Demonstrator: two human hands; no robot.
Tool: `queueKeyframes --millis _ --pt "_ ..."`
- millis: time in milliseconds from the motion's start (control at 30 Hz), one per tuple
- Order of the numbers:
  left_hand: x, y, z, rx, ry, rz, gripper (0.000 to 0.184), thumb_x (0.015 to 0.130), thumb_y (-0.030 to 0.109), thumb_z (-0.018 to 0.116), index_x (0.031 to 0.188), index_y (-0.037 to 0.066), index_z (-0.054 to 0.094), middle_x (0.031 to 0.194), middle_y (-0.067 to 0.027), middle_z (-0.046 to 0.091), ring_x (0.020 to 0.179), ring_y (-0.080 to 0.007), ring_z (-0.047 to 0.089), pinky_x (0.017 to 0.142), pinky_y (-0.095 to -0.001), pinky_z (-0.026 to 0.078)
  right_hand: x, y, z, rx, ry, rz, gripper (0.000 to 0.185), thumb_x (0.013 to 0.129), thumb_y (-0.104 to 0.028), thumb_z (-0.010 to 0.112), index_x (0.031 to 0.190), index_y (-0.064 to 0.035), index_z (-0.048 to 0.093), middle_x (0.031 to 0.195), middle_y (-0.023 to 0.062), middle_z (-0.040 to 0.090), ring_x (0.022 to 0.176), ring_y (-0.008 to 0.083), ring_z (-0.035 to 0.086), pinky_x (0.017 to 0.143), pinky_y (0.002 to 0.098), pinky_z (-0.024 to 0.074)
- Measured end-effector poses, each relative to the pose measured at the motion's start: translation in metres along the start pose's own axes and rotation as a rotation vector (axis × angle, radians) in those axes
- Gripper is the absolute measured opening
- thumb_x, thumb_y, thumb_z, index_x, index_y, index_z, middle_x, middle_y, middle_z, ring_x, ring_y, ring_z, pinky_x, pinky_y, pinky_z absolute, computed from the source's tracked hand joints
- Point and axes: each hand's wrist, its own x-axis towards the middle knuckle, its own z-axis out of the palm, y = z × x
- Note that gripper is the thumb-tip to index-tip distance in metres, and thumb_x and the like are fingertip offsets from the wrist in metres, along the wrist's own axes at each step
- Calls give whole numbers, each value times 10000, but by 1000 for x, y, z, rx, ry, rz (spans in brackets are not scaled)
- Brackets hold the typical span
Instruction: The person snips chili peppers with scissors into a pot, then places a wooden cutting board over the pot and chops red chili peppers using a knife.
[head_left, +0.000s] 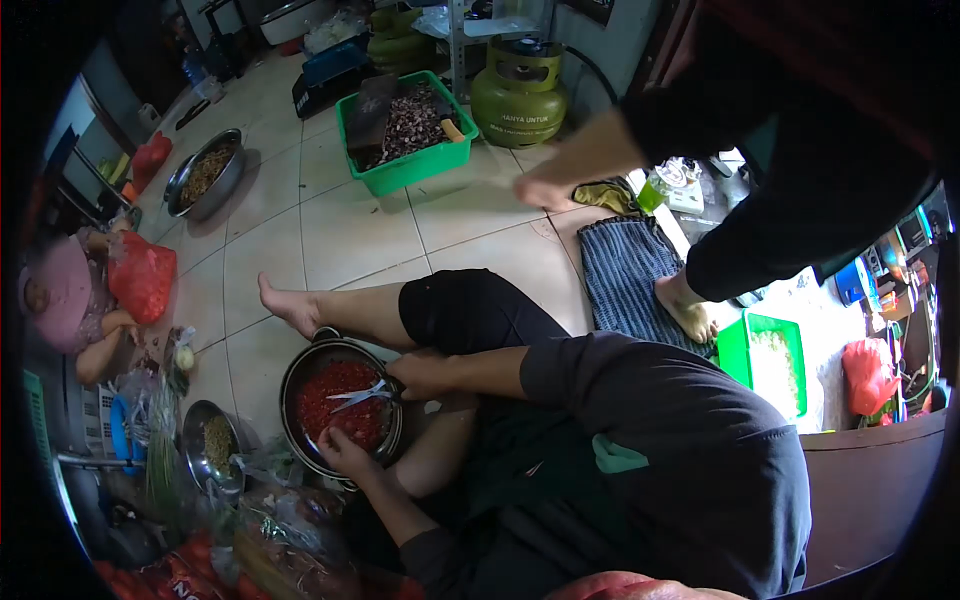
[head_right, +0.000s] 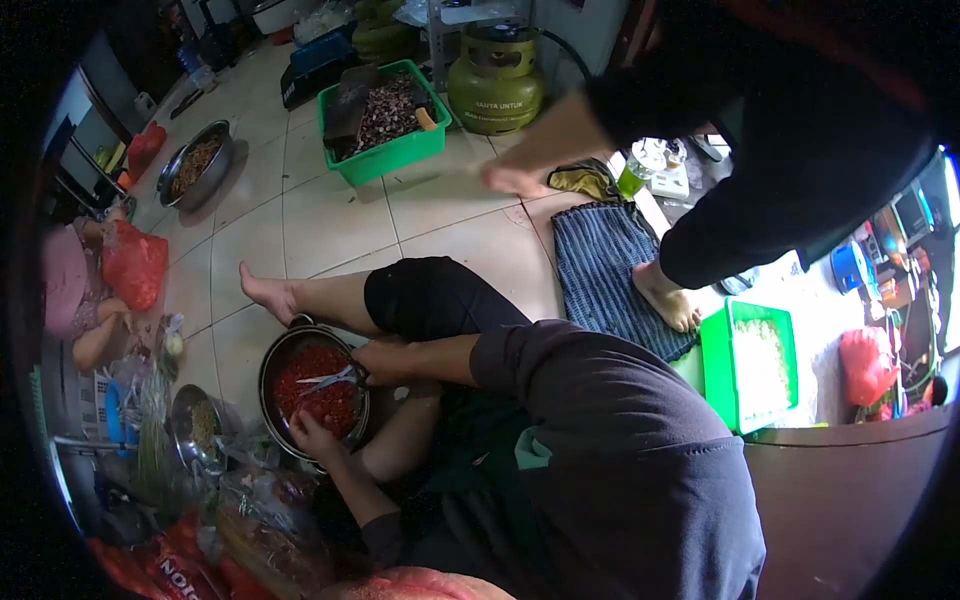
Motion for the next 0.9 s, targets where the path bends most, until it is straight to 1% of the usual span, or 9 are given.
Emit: queueKeyframes --millis 67,100,133,200,333,433,600,733,900 --pt "-15 24 9 -4 72 154 209 966 192 486 1115 46 490 1097 -46 610 825 -124 583 671 -234 458 0 4 0 -30 44 -35 346 715 -212 675 971 -6 566 935 208 614 922 368 608 793 446 484" --pt "-16 27 9 52 52 242 190 973 181 467 1109 50 490 1136 -38 610 820 -121 578 653 -225 447 -2 4 -2 -74 76 -62 351 710 -209 677 970 -3 562 942 205 608 925 368 605 792 444 485" --pt "-19 30 9 66 50 238 188 973 180 467 1108 51 490 1132 -40 612 818 -118 576 655 -225 445 -5 1 -1 -108 103 -87 356 706 -206 680 969 0 558 949 202 602 927 369 601 791 443 485" --pt "-24 33 14 86 46 232 184 973 178 468 1105 53 491 1124 -43 616 813 -112 572 657 -225 441 -7 -2 -5 -120 86 -89 367 708 -208 679 977 5 548 976 203 591 948 364 595 791 440 487" --pt "-19 31 11 40 67 139 195 966 183 484 1114 56 493 1110 -45 620 802 -103 568 646 -226 437 -5 -4 -5 -153 58 -47 390 705 -208 686 999 0 537 1011 206 578 975 355 587 802 441 486" --pt "-16 31 13 -29 95 72 204 961 190 496 1117 59 492 1077 -43 623 804 -105 574 637 -223 438 -8 -6 -9 -160 82 -53 389 706 -223 690 989 -2 539 997 203 582 944 360 598 787 440 494" --pt "-16 31 11 -131 48 -76 203 954 187 509 1113 63 488 1021 -47 622 819 -118 595 640 -221 451 -6 -1 -2 -144 101 -115 401 726 -274 682 974 2 530 892 197 613 844 378 623 732 446 505" --pt "-16 29 14 -101 18 -118 194 951 176 515 1110 69 487 1022 -57 618 823 -127 605 643 -226 463 -3 -1 -2 -136 84 -86 413 733 -296 679 974 2 525 833 203 628 808 382 629 720 452 502" --pt "-13 20 11 -75 -20 -126 175 954 158 501 1106 73 486 1024 -61 619 844 -135 614 638 -230 474 -5 -9 -10 -102 51 -87 412 732 -295 675 971 2 520 844 213 629 816 387 627 721 453 500"
